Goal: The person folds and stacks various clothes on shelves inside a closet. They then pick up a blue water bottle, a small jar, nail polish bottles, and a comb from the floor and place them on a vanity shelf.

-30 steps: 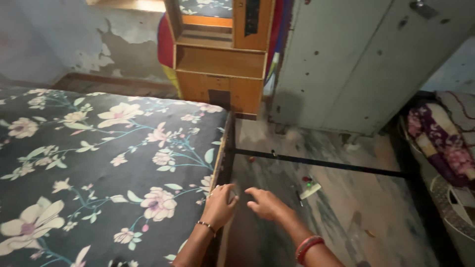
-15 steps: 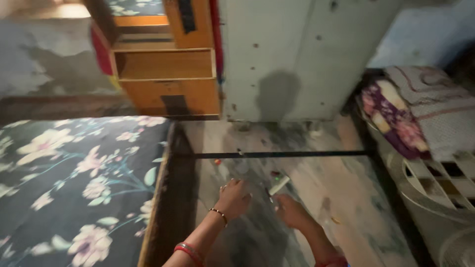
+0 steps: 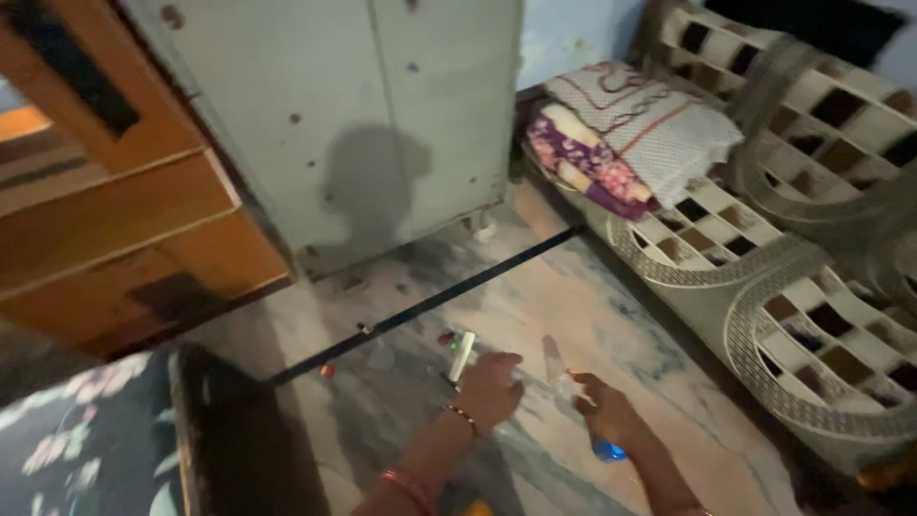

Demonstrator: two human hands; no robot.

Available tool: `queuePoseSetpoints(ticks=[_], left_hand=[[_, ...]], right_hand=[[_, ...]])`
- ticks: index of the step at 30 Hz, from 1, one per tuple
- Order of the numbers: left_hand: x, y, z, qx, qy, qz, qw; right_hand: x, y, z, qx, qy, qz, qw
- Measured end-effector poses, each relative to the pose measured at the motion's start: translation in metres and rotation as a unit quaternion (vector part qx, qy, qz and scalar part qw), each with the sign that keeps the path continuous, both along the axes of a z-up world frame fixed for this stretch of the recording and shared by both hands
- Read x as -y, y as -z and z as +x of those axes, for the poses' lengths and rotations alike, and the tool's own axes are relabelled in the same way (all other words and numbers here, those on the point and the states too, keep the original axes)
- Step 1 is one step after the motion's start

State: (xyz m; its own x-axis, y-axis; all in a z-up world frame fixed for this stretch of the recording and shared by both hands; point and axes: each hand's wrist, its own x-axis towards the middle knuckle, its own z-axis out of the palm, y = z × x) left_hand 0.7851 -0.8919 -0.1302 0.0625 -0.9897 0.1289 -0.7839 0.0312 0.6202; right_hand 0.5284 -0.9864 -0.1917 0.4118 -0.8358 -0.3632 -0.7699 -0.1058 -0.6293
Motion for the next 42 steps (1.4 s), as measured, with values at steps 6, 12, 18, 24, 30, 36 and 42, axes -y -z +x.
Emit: queuePoseSetpoints(ticks=[6, 12, 18, 24, 30, 36, 42], left_hand=[[0.024, 0.038, -0.059, -0.013, 0.096, 0.003, 0.995], [0.024, 0.082, -0.137, -0.038, 0.156, 0.03, 0.987], [0.052, 0.098, -0.206, -0.008, 0.168, 0.106, 0.98], [0.098, 0.152, -0.268, 0.037, 0.169, 0.116, 0.978], [0.156, 0.231, -0.288, 0.104, 0.185, 0.195, 0.958], [0.175, 0.389, -0.272, 0.134, 0.139, 0.114, 0.975], [0.201, 0.486, -0.244, 0.193, 0.027, 0.16, 0.968]], right_hand=[[-0.012, 0.049, -0.111, 0.015, 0.133, -0.046, 0.99], [-0.041, 0.08, -0.166, 0.015, 0.186, -0.031, 0.982], [-0.032, 0.116, -0.199, -0.04, 0.175, -0.008, 0.984], [0.01, 0.153, -0.232, -0.07, 0.148, -0.022, 0.986], [0.05, 0.232, -0.227, -0.053, 0.145, -0.092, 0.984], [0.061, 0.326, -0.203, -0.147, 0.153, -0.046, 0.976], [0.067, 0.425, -0.178, -0.213, 0.136, 0.01, 0.968]])
